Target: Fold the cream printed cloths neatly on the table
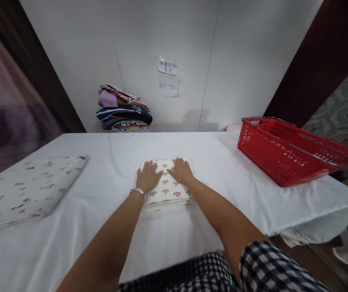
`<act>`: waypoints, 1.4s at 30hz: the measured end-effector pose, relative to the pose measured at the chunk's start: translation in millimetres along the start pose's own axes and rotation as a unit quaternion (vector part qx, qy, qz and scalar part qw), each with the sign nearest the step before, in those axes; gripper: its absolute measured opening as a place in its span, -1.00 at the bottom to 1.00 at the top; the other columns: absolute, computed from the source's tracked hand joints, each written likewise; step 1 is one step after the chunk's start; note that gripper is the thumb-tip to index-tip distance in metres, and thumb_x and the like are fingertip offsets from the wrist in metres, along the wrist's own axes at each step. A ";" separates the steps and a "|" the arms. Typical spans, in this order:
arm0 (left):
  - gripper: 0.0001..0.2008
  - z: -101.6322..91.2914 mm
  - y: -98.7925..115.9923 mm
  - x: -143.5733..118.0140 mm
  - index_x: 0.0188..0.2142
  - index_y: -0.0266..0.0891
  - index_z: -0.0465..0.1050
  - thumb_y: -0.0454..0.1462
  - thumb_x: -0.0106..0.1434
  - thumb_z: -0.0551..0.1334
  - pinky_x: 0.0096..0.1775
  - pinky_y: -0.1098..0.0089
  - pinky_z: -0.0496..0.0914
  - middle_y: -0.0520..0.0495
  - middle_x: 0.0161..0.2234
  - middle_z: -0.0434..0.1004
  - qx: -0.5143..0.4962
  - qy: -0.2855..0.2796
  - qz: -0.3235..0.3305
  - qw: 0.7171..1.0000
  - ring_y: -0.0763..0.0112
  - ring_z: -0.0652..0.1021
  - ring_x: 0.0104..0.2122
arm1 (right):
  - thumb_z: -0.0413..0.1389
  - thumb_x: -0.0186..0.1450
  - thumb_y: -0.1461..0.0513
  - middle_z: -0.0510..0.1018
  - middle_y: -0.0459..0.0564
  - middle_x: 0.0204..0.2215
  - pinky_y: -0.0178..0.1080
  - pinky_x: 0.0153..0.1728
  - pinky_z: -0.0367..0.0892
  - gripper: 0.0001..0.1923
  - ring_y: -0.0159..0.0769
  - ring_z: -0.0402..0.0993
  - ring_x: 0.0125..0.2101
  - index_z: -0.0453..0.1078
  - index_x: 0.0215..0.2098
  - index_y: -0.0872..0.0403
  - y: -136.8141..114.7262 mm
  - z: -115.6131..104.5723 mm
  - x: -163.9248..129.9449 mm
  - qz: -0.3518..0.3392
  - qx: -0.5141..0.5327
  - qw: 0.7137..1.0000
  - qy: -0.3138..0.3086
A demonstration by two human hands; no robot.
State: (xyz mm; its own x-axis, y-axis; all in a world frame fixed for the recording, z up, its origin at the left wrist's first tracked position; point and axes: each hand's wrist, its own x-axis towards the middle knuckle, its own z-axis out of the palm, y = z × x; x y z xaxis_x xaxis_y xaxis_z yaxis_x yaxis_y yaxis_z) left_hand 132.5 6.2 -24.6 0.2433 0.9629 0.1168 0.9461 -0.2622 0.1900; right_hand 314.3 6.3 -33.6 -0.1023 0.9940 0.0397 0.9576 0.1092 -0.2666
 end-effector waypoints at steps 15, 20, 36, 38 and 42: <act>-0.36 4.4 -2.3 -2.1 0.27 -0.20 0.03 0.04 0.30 -0.17 0.19 -0.12 0.00 -0.13 0.34 -0.14 -0.001 -0.015 -0.008 1.000 0.09 -0.10 0.31 | -0.26 0.31 -0.15 -0.16 0.15 0.34 -0.02 0.24 -0.38 -0.19 -0.10 -0.35 0.32 -0.13 0.33 0.22 3.9 -2.9 -0.3 0.006 -0.003 1.000 -0.023; -0.38 2.4 -3.8 -4.3 0.26 -0.20 0.04 0.03 0.31 -0.16 0.20 -0.08 0.00 -0.12 0.34 -0.13 -0.011 -0.006 0.002 1.000 0.14 -0.09 0.31 | -0.27 0.31 -0.14 -0.14 0.15 0.34 -0.02 0.24 -0.37 -0.19 -0.11 -0.33 0.31 -0.13 0.33 0.21 2.2 -3.0 0.0 0.008 -0.007 1.000 -0.011; -0.47 -11.5 -17.1 -90.0 0.18 -0.20 0.19 -0.05 0.28 -0.03 0.17 0.12 0.15 -0.21 0.25 0.13 -0.141 0.027 -0.138 0.980 0.12 0.25 0.20 | -0.20 0.35 -0.04 -0.07 0.15 0.32 -0.03 0.23 -0.25 -0.33 -0.10 -0.24 0.30 -0.01 0.29 0.17 0.9 -14.2 -9.8 -0.025 0.004 1.000 -0.012; -0.48 -8.1 -20.2 -104.0 0.16 -0.26 0.23 -0.07 0.29 -0.04 0.18 0.18 0.15 -0.22 0.19 0.26 -0.171 0.065 -0.154 0.971 0.16 0.30 0.17 | -0.16 0.35 0.01 -0.01 0.12 0.31 -0.04 0.22 -0.21 -0.43 -0.14 -0.19 0.29 0.10 0.23 0.11 3.6 -18.8 -19.6 -0.050 0.011 0.999 -0.012; -0.44 -3.4 -19.0 -125.8 0.15 -0.31 0.24 -0.03 0.27 -0.03 0.14 0.20 0.21 -0.25 0.14 0.33 -0.210 0.102 -0.186 0.954 0.14 0.36 0.12 | -0.10 0.34 0.02 0.02 0.07 0.30 -0.01 0.21 -0.16 -0.50 -0.13 -0.17 0.29 0.22 0.16 0.06 20.5 -19.4 -46.3 -0.038 0.031 0.999 -0.003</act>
State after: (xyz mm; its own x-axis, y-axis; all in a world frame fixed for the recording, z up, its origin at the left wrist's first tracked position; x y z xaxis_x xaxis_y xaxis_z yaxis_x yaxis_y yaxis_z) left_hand 83.1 -110.2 -39.6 -0.1802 0.9731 0.1436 0.7794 0.0522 0.6244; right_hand 344.0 -37.7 -22.3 -0.1753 0.9830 0.0552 0.9288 0.1837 -0.3217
